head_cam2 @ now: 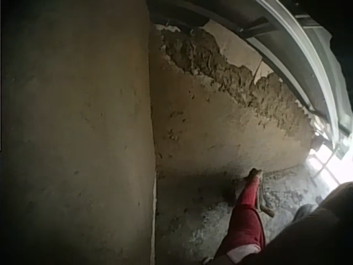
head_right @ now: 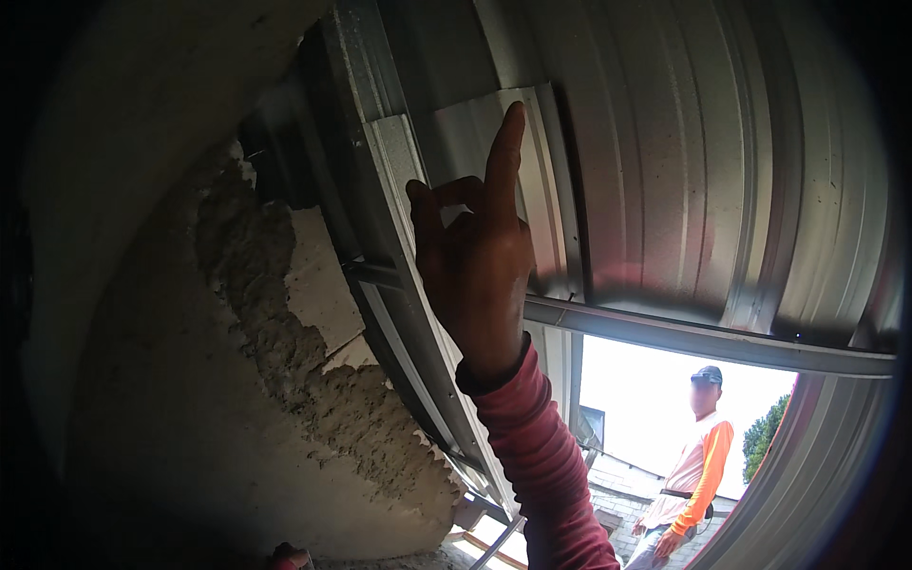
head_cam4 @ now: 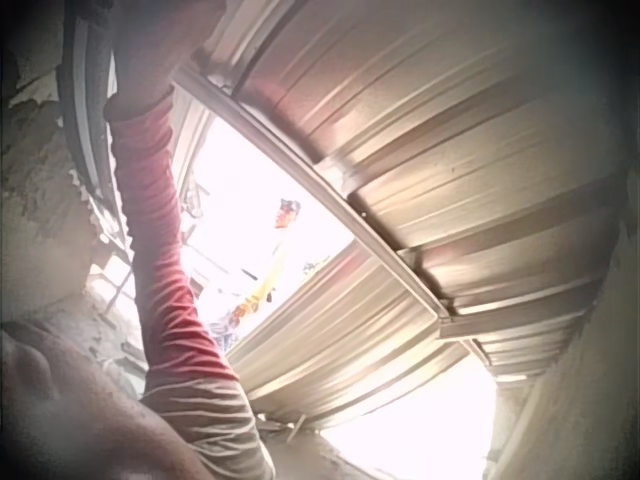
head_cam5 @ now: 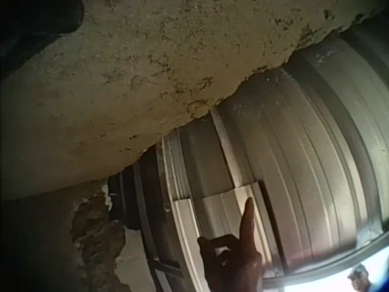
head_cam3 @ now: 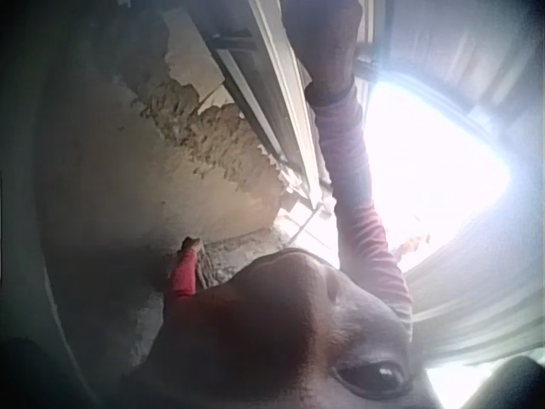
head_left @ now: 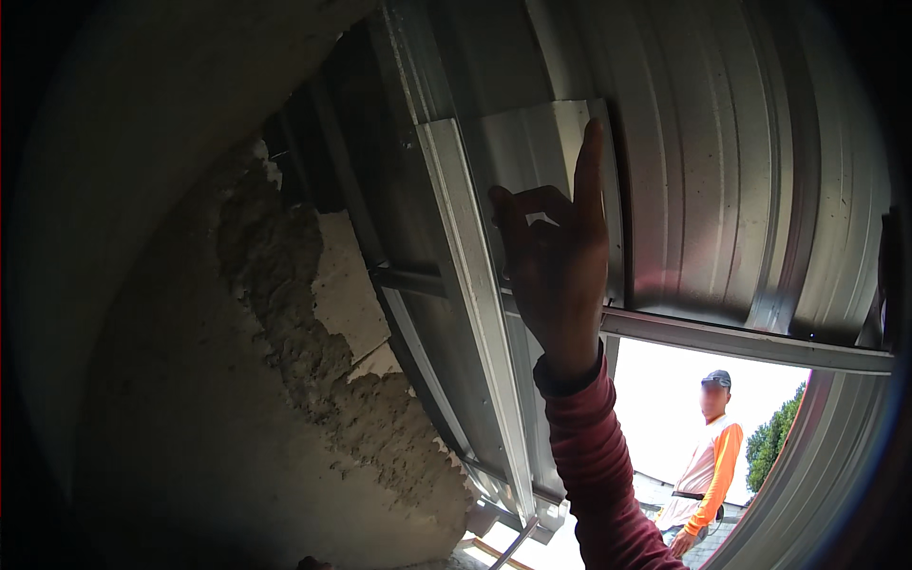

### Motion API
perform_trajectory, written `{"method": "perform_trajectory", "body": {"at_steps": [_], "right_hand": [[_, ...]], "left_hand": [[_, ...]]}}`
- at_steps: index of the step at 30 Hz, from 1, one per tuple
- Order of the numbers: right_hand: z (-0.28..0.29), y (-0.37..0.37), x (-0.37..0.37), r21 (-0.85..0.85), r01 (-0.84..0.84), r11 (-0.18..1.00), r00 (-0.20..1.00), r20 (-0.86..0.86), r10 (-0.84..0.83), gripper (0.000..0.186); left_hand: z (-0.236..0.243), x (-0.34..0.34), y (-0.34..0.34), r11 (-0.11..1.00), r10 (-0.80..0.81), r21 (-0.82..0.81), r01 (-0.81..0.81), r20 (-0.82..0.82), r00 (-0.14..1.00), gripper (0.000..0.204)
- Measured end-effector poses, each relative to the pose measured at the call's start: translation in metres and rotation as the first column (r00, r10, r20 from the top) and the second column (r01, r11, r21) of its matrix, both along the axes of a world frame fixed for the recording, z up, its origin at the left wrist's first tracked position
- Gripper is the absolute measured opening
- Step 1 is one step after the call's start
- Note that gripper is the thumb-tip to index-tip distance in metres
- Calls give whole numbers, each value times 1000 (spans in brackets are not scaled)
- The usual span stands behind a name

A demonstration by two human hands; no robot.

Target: Applying and smoothing wet cement/plaster onto a brick wall using a trowel.

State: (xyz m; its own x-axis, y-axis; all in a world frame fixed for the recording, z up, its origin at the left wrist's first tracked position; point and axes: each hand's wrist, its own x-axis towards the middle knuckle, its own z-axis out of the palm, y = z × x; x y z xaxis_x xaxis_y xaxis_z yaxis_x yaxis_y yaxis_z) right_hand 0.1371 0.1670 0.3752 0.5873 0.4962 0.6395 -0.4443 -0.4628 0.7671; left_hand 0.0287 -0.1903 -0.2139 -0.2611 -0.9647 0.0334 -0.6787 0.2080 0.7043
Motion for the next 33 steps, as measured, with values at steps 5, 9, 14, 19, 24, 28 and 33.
{"method": "perform_trajectory", "body": {"at_steps": [5,9,14,19,24,28,33], "right_hand": [[2,5,20,-60,-62,996,994,-99,56,93],[2,19,36,-82,-107,991,983,-156,93,92],[0,17,19,-105,-52,993,986,-165,34,93],[-18,-32,-38,0,-115,993,993,9,115,93],[-64,-54,-126,248,-4,969,952,297,-72,90],[-77,-60,-178,447,-26,894,885,426,-188,85],[-52,-62,-193,70,167,983,906,383,-181,75]], "left_hand": [[6,1,14,947,148,318,-42,-315,938,14],[-8,-9,-4,941,241,318,-115,-389,889,22],[-43,-20,-10,947,317,179,-265,-413,854,32],[-45,-5,9,933,327,20,-359,-460,825,40],[-41,7,20,938,312,32,-346,-514,799,44],[-50,9,8,938,307,37,-345,-550,777,38],[-43,9,10,963,183,-83,-256,-497,848,39]]}}
